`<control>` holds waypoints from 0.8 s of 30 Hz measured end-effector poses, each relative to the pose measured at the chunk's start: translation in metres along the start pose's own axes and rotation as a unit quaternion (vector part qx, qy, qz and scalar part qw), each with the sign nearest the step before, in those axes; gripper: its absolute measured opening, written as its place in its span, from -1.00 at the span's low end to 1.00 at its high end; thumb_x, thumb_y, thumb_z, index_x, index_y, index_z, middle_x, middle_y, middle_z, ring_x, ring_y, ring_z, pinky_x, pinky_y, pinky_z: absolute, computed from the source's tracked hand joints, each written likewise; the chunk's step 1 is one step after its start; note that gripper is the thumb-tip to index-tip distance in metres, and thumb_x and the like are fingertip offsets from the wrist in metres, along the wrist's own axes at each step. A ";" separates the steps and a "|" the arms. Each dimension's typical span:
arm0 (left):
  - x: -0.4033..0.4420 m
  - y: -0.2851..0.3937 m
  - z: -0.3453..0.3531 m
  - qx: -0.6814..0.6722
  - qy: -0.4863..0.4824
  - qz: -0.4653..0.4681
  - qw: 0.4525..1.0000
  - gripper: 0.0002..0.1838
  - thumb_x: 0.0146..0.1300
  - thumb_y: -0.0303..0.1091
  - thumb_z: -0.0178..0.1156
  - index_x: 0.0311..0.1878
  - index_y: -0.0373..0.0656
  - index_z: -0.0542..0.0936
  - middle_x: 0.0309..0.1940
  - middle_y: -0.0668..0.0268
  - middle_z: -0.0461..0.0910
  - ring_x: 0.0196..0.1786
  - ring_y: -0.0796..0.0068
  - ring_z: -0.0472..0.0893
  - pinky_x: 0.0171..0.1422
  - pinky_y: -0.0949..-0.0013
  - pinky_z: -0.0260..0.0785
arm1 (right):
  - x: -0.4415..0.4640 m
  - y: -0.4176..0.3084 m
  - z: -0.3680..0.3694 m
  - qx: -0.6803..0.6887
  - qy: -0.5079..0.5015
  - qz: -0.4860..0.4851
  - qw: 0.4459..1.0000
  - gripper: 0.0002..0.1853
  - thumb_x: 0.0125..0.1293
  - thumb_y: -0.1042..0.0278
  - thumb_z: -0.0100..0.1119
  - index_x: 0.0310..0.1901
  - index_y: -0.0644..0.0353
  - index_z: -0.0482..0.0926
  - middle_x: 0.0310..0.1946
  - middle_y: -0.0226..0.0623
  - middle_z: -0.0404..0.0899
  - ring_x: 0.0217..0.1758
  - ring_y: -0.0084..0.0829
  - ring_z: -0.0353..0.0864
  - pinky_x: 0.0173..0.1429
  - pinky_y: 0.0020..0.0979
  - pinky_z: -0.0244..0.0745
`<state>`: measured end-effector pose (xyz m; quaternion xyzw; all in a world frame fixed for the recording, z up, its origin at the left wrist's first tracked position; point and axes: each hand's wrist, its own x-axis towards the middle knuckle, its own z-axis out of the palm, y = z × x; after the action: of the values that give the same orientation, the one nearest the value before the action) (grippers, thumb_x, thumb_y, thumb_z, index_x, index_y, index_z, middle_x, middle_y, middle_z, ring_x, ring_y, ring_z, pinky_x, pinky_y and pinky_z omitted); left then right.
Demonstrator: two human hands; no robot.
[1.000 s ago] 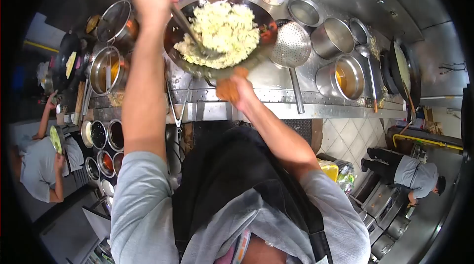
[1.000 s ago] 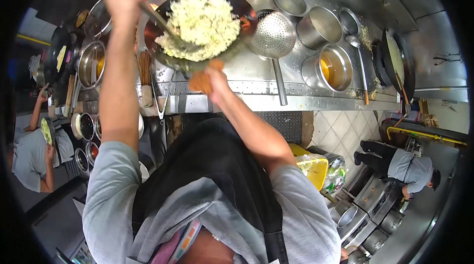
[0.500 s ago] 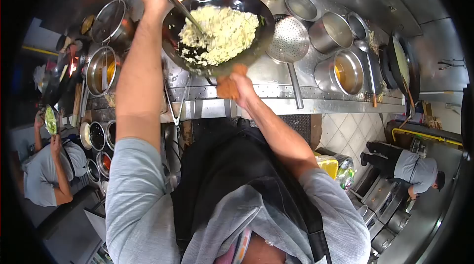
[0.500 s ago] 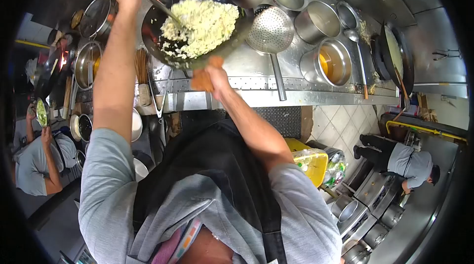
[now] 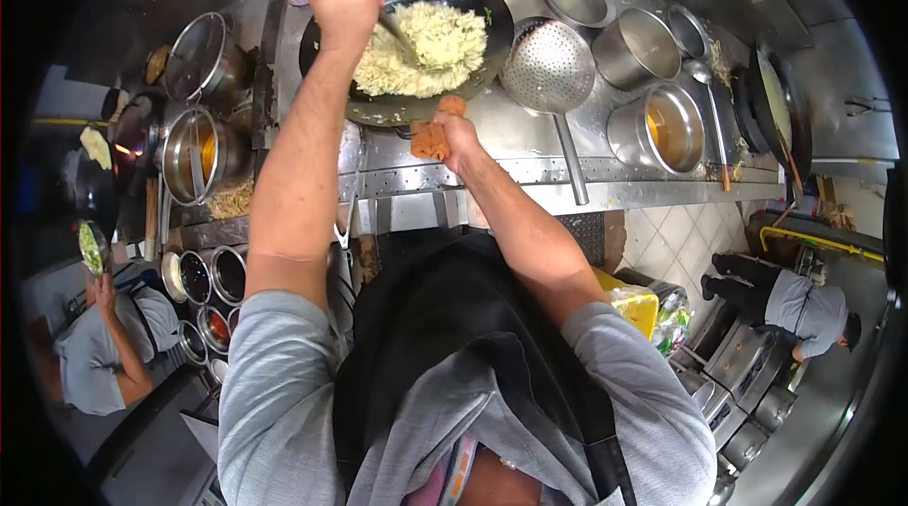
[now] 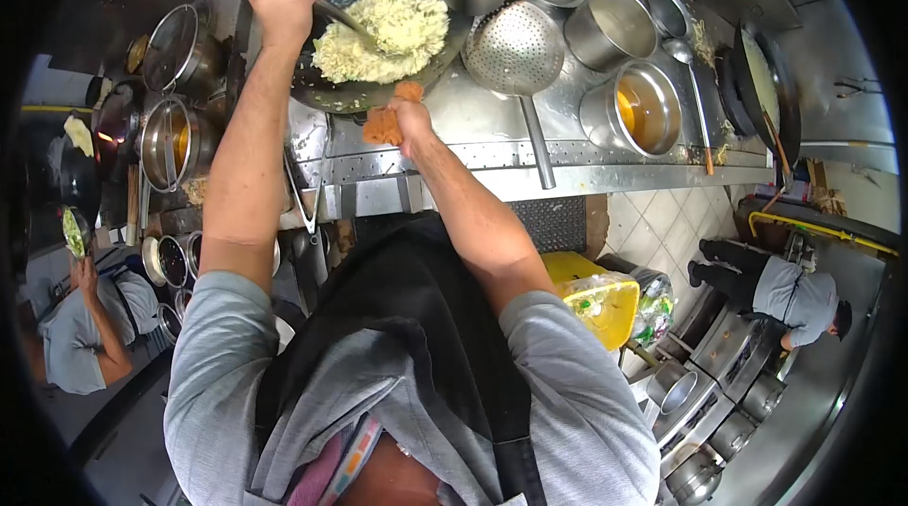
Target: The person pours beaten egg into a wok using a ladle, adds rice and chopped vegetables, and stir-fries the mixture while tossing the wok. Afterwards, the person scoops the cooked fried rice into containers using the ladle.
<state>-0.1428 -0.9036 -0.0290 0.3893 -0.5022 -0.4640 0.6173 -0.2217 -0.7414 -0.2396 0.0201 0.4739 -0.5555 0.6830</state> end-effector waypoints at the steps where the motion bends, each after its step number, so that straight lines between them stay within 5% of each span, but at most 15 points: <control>1: 0.017 -0.011 -0.013 -0.084 -0.020 -0.035 0.996 -0.73 0.34 -0.37 0.26 -0.42 -0.04 0.37 -0.71 0.46 0.35 -0.73 0.57 0.35 -0.66 0.45 0.23 | 0.007 0.000 -0.001 -0.001 -0.002 -0.005 1.000 -0.67 0.32 0.41 0.03 0.03 0.46 0.40 -0.12 0.10 0.63 -0.13 -0.01 0.70 -0.12 0.01 0.68; 2: 0.034 -0.003 -0.024 -0.062 -0.051 -0.061 0.995 -0.74 0.36 -0.32 0.29 -0.38 -0.05 0.40 -0.69 0.43 0.39 -0.71 0.55 0.39 -0.65 0.41 0.27 | 0.010 0.004 -0.004 0.001 -0.001 -0.010 1.000 -0.67 0.32 0.41 0.03 0.03 0.46 0.40 -0.12 0.10 0.63 -0.13 -0.01 0.70 -0.11 0.01 0.68; 5: 0.035 0.047 -0.031 -0.051 -0.045 0.071 0.995 -0.67 0.35 -0.35 0.30 -0.53 -0.03 0.43 -0.69 0.48 0.37 -0.71 0.68 0.28 -0.62 0.49 0.09 | 0.013 -0.001 -0.008 -0.007 0.002 0.004 1.000 -0.67 0.32 0.41 0.02 0.04 0.47 0.40 -0.13 0.10 0.62 -0.14 0.00 0.70 -0.11 0.01 0.68; 6: 0.031 0.045 -0.041 0.045 -0.030 0.122 0.991 -0.72 0.34 -0.38 0.32 -0.48 -0.07 0.45 -0.71 0.47 0.36 -0.72 0.67 0.27 -0.62 0.50 0.10 | 0.016 -0.006 -0.007 -0.007 -0.001 0.002 1.000 -0.67 0.32 0.41 0.02 0.03 0.46 0.40 -0.13 0.10 0.62 -0.14 0.00 0.70 -0.10 0.00 0.68; 8: 0.025 -0.016 -0.038 0.015 -0.015 0.166 0.986 -0.72 0.34 -0.38 0.32 -0.46 -0.09 0.43 -0.71 0.45 0.35 -0.71 0.65 0.28 -0.62 0.49 0.10 | 0.014 -0.004 -0.008 -0.009 -0.003 0.006 1.000 -0.68 0.31 0.42 0.02 0.02 0.46 0.41 -0.14 0.10 0.62 -0.15 0.00 0.70 -0.10 0.00 0.68; 10: 0.057 -0.015 -0.029 -0.037 -0.045 0.060 0.996 -0.72 0.33 -0.40 0.32 -0.44 -0.10 0.41 -0.71 0.45 0.32 -0.70 0.62 0.28 -0.57 0.43 0.15 | 0.013 -0.003 -0.010 -0.019 -0.010 0.007 1.000 -0.69 0.29 0.43 0.04 0.00 0.45 0.44 -0.15 0.07 0.63 -0.16 -0.02 0.71 -0.09 -0.01 0.69; 14: 0.060 0.065 -0.012 -0.126 -0.076 0.140 0.979 -0.71 0.32 -0.45 0.29 -0.49 -0.12 0.42 -0.73 0.46 0.30 -0.71 0.60 0.28 -0.57 0.43 0.17 | 0.012 -0.004 -0.011 -0.032 -0.011 -0.024 0.999 -0.68 0.27 0.43 0.04 0.00 0.44 0.46 -0.19 0.04 0.64 -0.19 -0.06 0.72 -0.13 -0.02 0.69; 18: 0.069 -0.057 -0.019 -0.011 -0.007 0.131 0.991 -0.71 0.32 -0.37 0.30 -0.46 -0.12 0.41 -0.70 0.41 0.42 -0.71 0.60 0.41 -0.65 0.44 0.24 | 0.004 -0.008 -0.004 -0.036 0.024 -0.032 0.999 -0.68 0.26 0.45 0.02 0.00 0.43 0.48 -0.21 -0.02 0.65 -0.23 -0.08 0.72 -0.16 -0.06 0.70; 20: 0.092 -0.007 -0.010 -0.059 -0.055 -0.045 0.996 -0.70 0.33 -0.35 0.30 -0.46 -0.11 0.40 -0.72 0.43 0.37 -0.74 0.59 0.35 -0.65 0.43 0.22 | 0.004 -0.006 -0.004 -0.040 0.024 -0.037 0.998 -0.68 0.27 0.44 0.02 0.01 0.43 0.48 -0.21 -0.03 0.66 -0.23 -0.09 0.72 -0.15 -0.07 0.70; 24: 0.072 0.052 -0.009 -0.158 -0.042 0.060 0.985 -0.69 0.34 -0.35 0.29 -0.48 -0.13 0.39 -0.73 0.43 0.37 -0.74 0.58 0.35 -0.64 0.44 0.21 | 0.013 0.000 -0.009 -0.009 0.019 -0.046 0.999 -0.70 0.25 0.48 0.07 -0.02 0.44 0.48 -0.23 -0.04 0.65 -0.25 -0.11 0.73 -0.16 -0.13 0.70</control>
<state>-0.1202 -0.9587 0.0370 0.2363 -0.4707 -0.5151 0.6762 -0.2286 -0.7463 -0.2531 0.0029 0.4922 -0.5812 0.6480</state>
